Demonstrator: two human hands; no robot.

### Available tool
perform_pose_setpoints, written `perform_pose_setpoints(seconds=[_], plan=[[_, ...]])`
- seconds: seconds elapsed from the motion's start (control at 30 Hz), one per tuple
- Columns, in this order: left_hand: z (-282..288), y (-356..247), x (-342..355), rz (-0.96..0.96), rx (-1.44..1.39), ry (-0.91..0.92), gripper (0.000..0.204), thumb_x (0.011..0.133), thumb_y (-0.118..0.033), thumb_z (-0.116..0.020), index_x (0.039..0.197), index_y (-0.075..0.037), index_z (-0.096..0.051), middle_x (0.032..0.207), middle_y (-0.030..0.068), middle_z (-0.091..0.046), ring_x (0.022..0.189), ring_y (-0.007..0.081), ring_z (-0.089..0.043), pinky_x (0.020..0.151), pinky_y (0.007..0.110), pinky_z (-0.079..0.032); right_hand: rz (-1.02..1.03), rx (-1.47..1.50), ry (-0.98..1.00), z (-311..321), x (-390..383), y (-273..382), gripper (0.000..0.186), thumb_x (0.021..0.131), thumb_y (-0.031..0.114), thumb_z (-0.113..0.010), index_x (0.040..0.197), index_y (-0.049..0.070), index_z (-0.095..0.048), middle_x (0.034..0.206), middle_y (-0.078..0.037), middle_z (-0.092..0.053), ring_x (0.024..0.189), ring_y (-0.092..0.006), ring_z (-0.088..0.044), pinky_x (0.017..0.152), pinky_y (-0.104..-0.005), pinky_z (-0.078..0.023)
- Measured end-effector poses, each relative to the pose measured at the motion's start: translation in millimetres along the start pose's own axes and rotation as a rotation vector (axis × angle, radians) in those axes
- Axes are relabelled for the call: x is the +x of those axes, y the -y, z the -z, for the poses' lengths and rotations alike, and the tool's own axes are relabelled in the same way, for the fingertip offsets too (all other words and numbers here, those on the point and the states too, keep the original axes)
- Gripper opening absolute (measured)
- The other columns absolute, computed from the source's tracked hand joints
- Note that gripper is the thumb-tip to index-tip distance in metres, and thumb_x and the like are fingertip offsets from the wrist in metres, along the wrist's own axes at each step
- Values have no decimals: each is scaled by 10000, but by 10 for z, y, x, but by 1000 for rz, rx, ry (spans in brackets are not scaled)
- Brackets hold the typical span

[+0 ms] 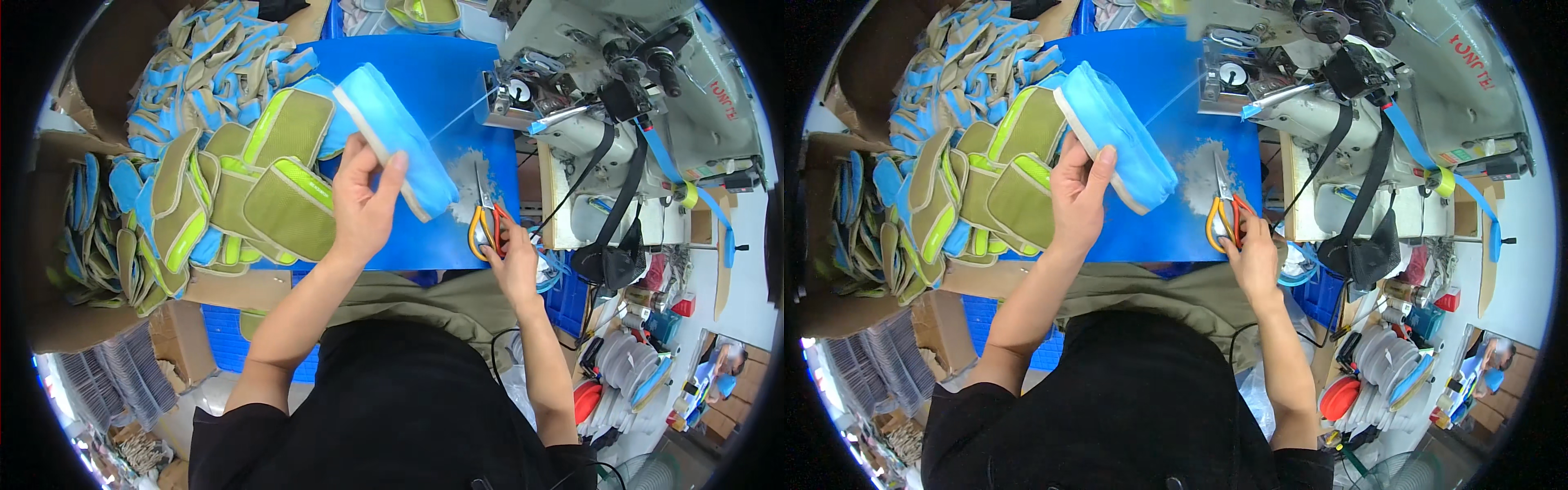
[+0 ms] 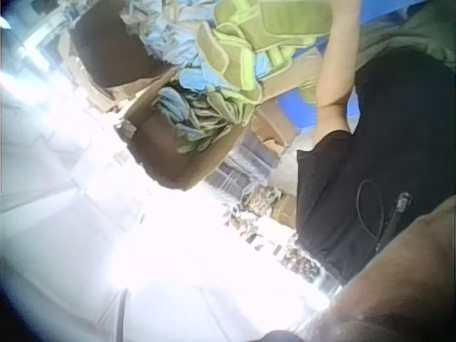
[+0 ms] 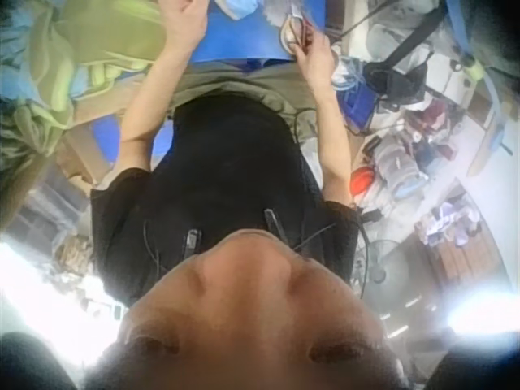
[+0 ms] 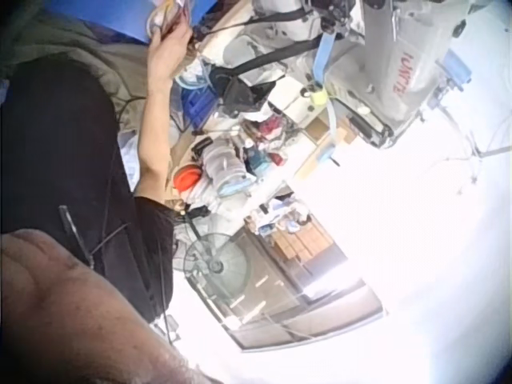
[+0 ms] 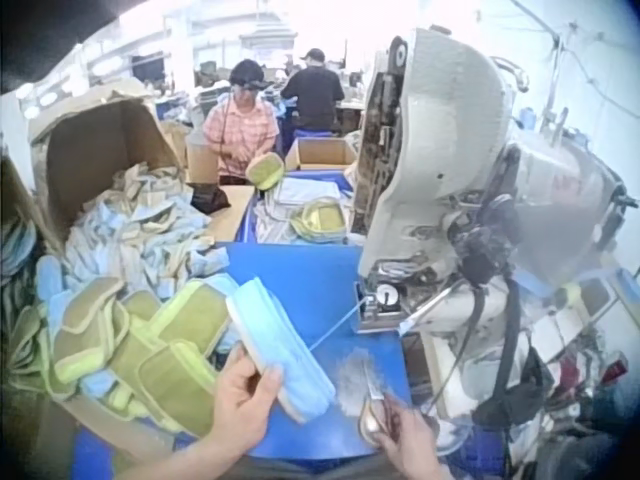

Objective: The person aligns a light blue fabric piece with a beige mesh fabric piece and sews them together using a sewing machine. They repeatedly pick up fabric pieces, position them under the needle, and guide them through the machine. The person also uses scissors to trim threads after sewing.

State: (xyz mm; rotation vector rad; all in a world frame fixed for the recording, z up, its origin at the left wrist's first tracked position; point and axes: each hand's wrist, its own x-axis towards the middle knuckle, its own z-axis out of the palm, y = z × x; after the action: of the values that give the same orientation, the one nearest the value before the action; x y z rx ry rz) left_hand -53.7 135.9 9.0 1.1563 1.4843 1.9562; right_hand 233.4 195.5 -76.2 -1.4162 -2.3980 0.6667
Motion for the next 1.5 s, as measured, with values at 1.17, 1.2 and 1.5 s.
perform_pose_setpoints(seconds=[1.17,1.2,1.5], plan=[[908,90,-128,432,-722,67,289,1056,-224,-489,1231,-36,-620,1172,117,-699,1011,252,-701,877,407,-604,-32,161,44,54,-32,320,554,827,114,-808,1353,77,-638,1081,-189,-648,951,-369,-676,839,-442,-548],[888,78,-149,416,-682,52,278,1054,-212,-496,1235,-36,-612,1175,112,-695,1022,247,-698,886,410,-602,-15,162,33,56,-32,326,541,828,112,-808,1342,71,-645,1105,-190,-644,955,-376,-676,845,-445,-550],[762,-112,-227,459,-818,19,356,1044,-221,-520,1336,-21,-559,1280,126,-646,1158,261,-651,976,432,-566,124,304,-188,258,0,581,381,860,64,-760,1232,26,-688,1257,-190,-634,1131,-378,-640,970,-415,-517]])
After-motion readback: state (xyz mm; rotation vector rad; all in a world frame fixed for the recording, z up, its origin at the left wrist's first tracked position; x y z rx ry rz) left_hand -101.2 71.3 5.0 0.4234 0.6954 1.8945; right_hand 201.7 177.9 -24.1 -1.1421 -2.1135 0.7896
